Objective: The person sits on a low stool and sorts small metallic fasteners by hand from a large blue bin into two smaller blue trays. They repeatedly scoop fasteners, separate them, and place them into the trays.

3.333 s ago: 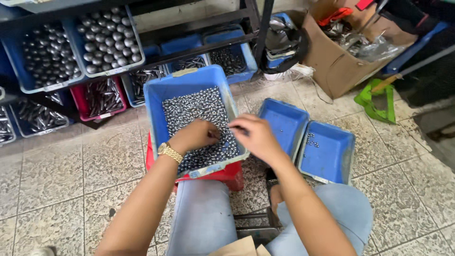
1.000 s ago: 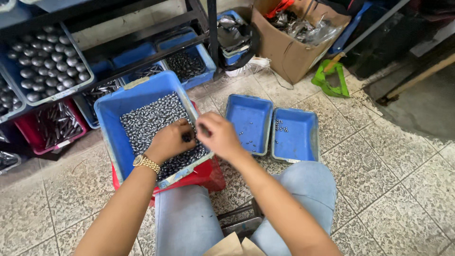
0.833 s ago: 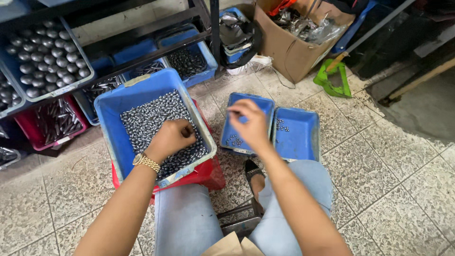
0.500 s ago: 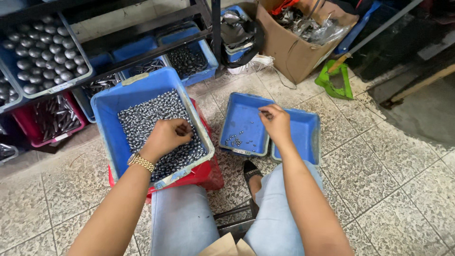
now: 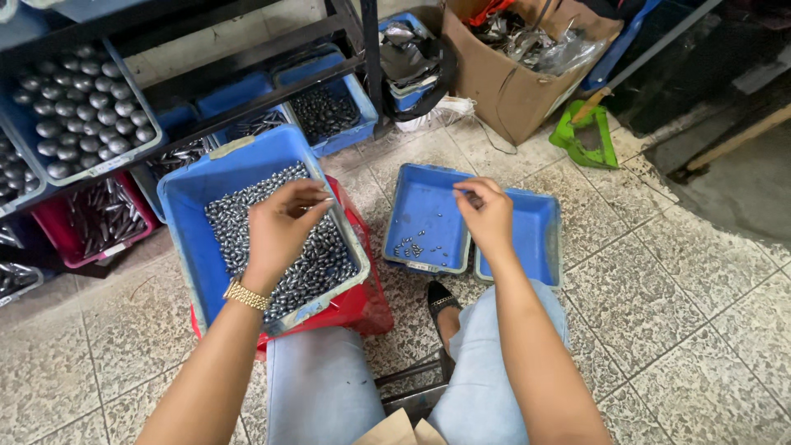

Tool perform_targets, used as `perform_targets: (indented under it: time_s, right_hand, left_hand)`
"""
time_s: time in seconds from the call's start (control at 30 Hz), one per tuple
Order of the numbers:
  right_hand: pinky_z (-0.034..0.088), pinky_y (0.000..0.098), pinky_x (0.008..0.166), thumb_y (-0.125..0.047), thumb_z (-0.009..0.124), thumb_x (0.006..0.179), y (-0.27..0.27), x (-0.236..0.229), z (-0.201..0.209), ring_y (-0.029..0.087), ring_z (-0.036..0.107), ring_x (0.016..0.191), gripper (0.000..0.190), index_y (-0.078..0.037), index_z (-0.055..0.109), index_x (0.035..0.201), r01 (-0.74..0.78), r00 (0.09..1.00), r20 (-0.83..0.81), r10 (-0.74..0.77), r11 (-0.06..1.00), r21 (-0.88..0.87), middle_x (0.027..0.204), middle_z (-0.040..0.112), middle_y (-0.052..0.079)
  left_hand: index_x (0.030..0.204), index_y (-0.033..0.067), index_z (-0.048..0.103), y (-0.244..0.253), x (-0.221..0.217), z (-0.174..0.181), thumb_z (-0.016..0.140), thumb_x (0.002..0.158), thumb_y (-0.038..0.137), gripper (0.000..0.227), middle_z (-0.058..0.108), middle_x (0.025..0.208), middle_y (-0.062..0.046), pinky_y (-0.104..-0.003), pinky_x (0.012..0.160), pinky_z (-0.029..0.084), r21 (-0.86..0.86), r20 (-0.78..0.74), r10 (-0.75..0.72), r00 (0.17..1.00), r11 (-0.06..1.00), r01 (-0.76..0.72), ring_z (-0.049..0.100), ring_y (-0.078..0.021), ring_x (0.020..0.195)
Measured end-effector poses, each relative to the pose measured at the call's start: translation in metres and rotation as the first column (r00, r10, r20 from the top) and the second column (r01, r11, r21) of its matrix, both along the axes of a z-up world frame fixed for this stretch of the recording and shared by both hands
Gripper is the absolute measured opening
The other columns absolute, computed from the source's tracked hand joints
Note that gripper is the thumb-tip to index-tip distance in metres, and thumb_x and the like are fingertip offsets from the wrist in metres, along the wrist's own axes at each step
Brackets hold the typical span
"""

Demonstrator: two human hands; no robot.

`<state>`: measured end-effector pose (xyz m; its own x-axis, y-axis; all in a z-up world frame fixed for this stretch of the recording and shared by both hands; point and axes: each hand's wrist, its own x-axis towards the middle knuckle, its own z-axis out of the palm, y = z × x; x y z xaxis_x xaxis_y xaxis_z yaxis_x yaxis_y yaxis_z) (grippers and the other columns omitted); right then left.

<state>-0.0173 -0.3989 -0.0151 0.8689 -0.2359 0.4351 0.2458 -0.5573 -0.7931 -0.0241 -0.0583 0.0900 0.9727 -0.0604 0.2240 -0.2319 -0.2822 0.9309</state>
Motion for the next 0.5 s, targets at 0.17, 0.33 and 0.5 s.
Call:
perform_targets:
  time_s: [0.17, 0.33, 0.5]
  right_hand:
    - [0.062, 0.0288, 0.077, 0.003, 0.078, 0.086, 0.034, -0.028, 0.063, 0.018, 0.073, 0.086, 0.025, -0.008, 0.08, 0.109, -0.277, 0.961, 0.07, 0.269, 0.941, 0.192, 0.101, 0.073, 0.009]
    - [0.062, 0.0311, 0.075, 0.005, 0.078, 0.086, 0.034, -0.036, 0.087, 0.023, 0.075, 0.085, 0.028, -0.003, 0.078, 0.112, -0.351, 0.928, 0.167, 0.334, 0.933, 0.083, 0.102, 0.073, 0.014]
    - [0.063, 0.0324, 0.074, 0.009, 0.08, 0.082, 0.012, -0.036, 0.065, 0.022, 0.074, 0.084, 0.029, 0.001, 0.077, 0.11, -0.334, 0.936, 0.158, 0.315, 0.937, 0.107, 0.1, 0.072, 0.015]
  left_hand:
    - [0.122, 0.0058, 0.07, -0.054, 0.01, 0.015, 0.079, 0.085, -0.001, 0.039, 0.079, 0.1, -0.017, -0.035, 0.08, 0.064, -0.111, -0.013, -0.187, 0.982, 0.977, 0.184, 0.077, -0.027, 0.091]
    - [0.118, 0.0044, 0.072, -0.112, 0.029, 0.001, 0.078, 0.084, 0.003, 0.034, 0.078, 0.097, -0.016, -0.025, 0.067, 0.064, -0.268, -0.166, -0.404, 0.9, 0.897, 0.353, 0.076, -0.0183, 0.085]
    - [0.11, 0.0051, 0.076, -0.139, 0.034, -0.011, 0.079, 0.081, 0.005, 0.029, 0.079, 0.089, -0.016, -0.02, 0.061, 0.062, -0.188, -0.305, -0.413, 0.858, 0.909, 0.371, 0.077, -0.0157, 0.079]
